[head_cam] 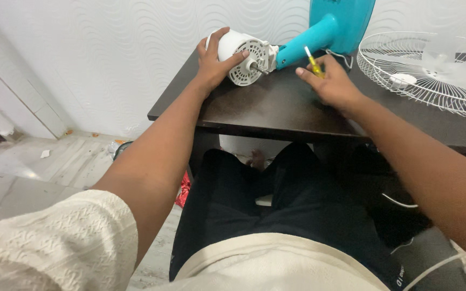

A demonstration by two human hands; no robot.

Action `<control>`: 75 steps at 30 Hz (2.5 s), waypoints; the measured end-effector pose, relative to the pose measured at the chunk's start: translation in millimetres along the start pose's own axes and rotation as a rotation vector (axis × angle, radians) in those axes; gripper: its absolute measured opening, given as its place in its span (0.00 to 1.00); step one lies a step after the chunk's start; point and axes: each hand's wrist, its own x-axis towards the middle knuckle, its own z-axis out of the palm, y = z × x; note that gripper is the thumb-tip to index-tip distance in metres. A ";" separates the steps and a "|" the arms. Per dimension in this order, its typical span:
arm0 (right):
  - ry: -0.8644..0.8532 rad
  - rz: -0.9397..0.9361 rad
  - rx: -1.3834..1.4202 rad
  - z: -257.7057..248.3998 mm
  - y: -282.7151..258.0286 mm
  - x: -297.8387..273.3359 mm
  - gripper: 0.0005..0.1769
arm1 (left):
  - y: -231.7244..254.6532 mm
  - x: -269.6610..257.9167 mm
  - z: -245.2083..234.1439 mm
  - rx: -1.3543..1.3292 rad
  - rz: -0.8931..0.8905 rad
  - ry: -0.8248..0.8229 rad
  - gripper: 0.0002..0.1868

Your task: The person disassembles a table fan by removing the front grille, fan blades, and motor housing components. They use a screwdriver to loosen screws and detach parts, placing them on the table.

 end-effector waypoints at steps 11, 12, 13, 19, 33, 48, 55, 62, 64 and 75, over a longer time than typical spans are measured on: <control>-0.008 0.002 0.357 58.0 -20.9 15.5 0.13 | -7.5 5.6 -1.9 -0.076 -0.030 -0.033 0.51; 0.001 -0.013 0.323 59.2 -20.1 15.6 0.13 | -8.9 5.8 -0.8 -0.078 -0.027 -0.028 0.51; 0.005 -0.043 0.324 60.3 -19.1 15.0 0.13 | -10.0 5.9 0.1 -0.080 -0.024 -0.023 0.51; 0.046 -0.041 0.349 59.0 -24.8 11.3 0.14 | -11.0 6.3 0.8 -0.128 -0.028 0.002 0.55; -0.242 0.114 0.631 38.2 -11.6 23.9 0.11 | -4.5 0.1 0.0 -0.057 -0.027 0.059 0.54; -0.481 0.202 -0.260 -53.6 -85.7 49.0 0.19 | -8.0 0.9 5.2 0.052 0.028 0.076 0.52; -0.294 0.413 0.456 18.9 -98.9 73.2 0.12 | -12.0 0.6 4.8 -0.011 0.066 0.087 0.51; 0.033 0.011 0.427 63.2 -33.1 22.5 0.11 | -5.2 -2.3 1.0 0.005 -0.012 0.051 0.52; 0.105 0.001 0.446 63.1 -23.0 18.0 0.10 | -2.9 -2.7 0.5 -0.027 -0.045 0.023 0.53; 0.026 0.042 0.439 62.1 -14.7 18.6 0.11 | -3.2 -2.7 3.1 -0.020 0.002 0.050 0.53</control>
